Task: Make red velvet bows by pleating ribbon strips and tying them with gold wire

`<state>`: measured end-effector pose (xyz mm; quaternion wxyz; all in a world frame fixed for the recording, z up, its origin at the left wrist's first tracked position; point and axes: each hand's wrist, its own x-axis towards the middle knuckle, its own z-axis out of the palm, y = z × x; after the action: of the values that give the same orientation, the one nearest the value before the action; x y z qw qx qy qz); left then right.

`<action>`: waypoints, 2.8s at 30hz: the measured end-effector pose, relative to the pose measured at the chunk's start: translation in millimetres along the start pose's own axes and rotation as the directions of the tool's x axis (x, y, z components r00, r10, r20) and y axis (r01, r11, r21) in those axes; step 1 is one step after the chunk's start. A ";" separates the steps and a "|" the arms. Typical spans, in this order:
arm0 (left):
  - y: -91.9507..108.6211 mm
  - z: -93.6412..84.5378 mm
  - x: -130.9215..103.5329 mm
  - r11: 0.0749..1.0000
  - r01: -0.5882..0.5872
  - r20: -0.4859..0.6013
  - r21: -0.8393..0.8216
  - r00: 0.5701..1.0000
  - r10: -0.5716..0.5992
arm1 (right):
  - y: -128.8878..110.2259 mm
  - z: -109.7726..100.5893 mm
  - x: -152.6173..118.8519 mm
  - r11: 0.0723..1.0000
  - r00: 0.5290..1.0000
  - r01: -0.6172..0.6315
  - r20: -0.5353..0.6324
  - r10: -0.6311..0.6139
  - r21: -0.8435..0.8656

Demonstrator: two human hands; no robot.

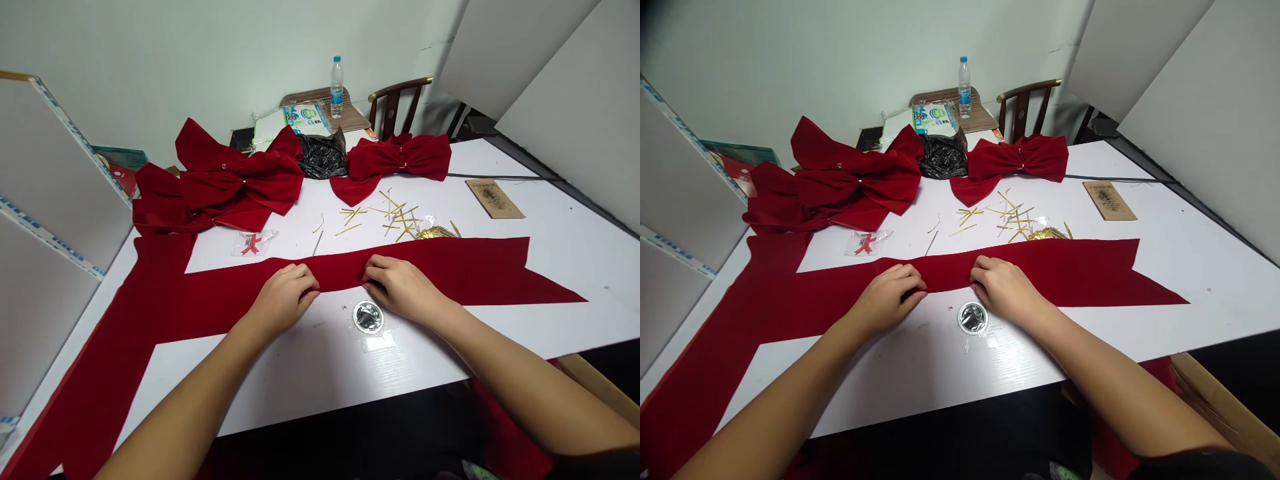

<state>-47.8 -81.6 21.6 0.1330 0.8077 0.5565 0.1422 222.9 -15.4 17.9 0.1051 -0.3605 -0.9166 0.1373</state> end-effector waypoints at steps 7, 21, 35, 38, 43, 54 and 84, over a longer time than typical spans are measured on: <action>-0.4 2.7 -1.3 0.996 -0.041 -0.048 -0.085 0.998 0.037 | 4.0 4.0 0.0 0.987 0.986 0.135 -0.105 -0.126 0.083; -1.1 5.8 -2.4 1.000 0.003 -0.052 -0.004 0.999 -0.003 | 1.8 4.7 1.8 0.998 0.999 0.031 -0.046 -0.028 0.053; 0.3 3.8 0.6 0.997 0.034 -0.056 -0.074 0.998 -0.038 | -0.1 1.1 4.0 0.996 1.000 -0.029 0.003 0.029 0.086; 0.0 3.4 1.3 0.993 0.047 -0.063 -0.105 0.997 -0.054 | 0.4 1.3 3.4 0.994 0.999 -0.033 -0.001 0.033 0.100; -1.5 5.1 1.1 0.992 0.053 -0.072 -0.110 0.996 -0.061 | 1.0 2.8 2.4 0.994 0.999 -0.037 -0.018 0.040 0.101; -3.9 7.4 0.3 0.979 0.086 -0.126 -0.183 0.986 -0.110 | 3.8 1.3 3.0 0.977 0.996 -0.056 -0.053 0.068 0.206; 1.8 2.9 -0.2 0.996 0.014 -0.082 -0.089 0.996 -0.022 | 4.8 -1.9 1.8 0.993 0.999 0.044 -0.035 -0.040 0.112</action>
<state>-45.2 -82.6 19.6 0.1467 0.7893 0.5619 0.1991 225.3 -10.5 18.2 0.1429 -0.3370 -0.9129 0.1808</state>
